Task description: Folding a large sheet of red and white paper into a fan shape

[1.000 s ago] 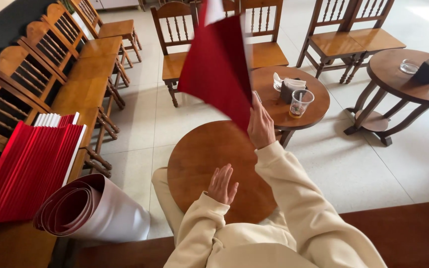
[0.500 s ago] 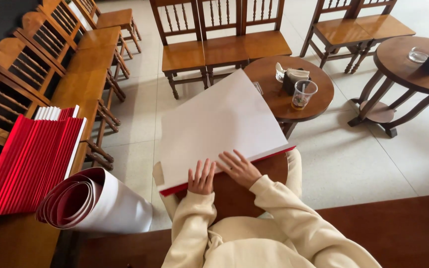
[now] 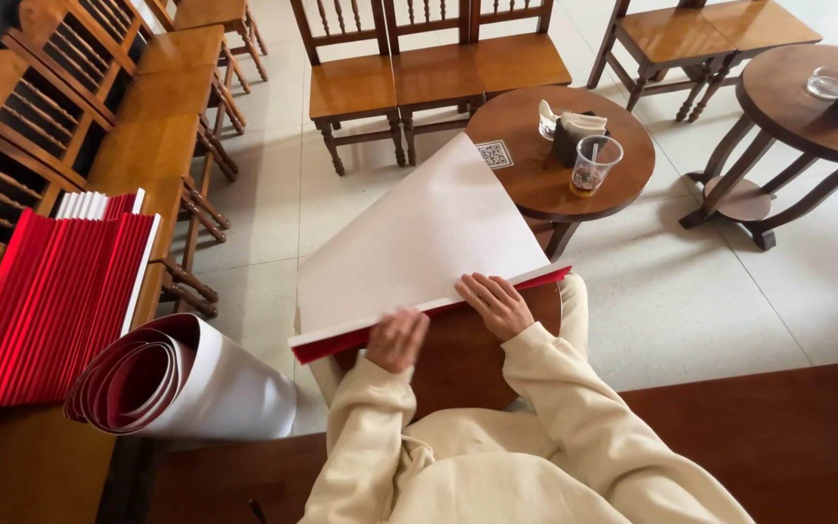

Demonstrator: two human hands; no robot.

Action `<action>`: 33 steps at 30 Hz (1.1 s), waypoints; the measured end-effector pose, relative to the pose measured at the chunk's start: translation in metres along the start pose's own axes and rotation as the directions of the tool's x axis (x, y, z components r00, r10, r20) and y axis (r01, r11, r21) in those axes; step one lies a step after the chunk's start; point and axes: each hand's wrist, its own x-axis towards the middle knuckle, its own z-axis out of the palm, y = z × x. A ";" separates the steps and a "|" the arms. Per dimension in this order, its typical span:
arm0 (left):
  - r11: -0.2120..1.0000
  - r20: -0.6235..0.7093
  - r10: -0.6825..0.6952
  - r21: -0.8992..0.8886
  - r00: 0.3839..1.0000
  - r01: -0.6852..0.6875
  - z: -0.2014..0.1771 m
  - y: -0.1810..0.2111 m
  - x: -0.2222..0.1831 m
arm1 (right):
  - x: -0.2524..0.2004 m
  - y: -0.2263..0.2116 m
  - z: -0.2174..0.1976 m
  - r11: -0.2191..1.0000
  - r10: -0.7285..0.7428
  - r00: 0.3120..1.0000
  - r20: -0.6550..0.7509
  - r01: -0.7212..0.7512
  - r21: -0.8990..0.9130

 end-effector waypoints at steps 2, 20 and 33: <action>0.976 0.097 -0.072 -0.196 0.993 0.090 -0.016 0.030 0.017 | 0.011 -0.007 -0.004 1.000 0.006 1.000 -0.012 -0.006 -0.006; 0.369 0.356 -0.786 -0.386 0.505 0.846 0.040 -0.002 -0.074 | 0.014 -0.007 -0.019 0.921 0.117 0.989 0.085 -0.140 0.363; 0.317 0.744 -0.623 -0.044 0.243 0.948 0.045 -0.007 -0.078 | 0.066 -0.018 -0.016 0.916 -0.003 0.997 0.083 -0.031 0.400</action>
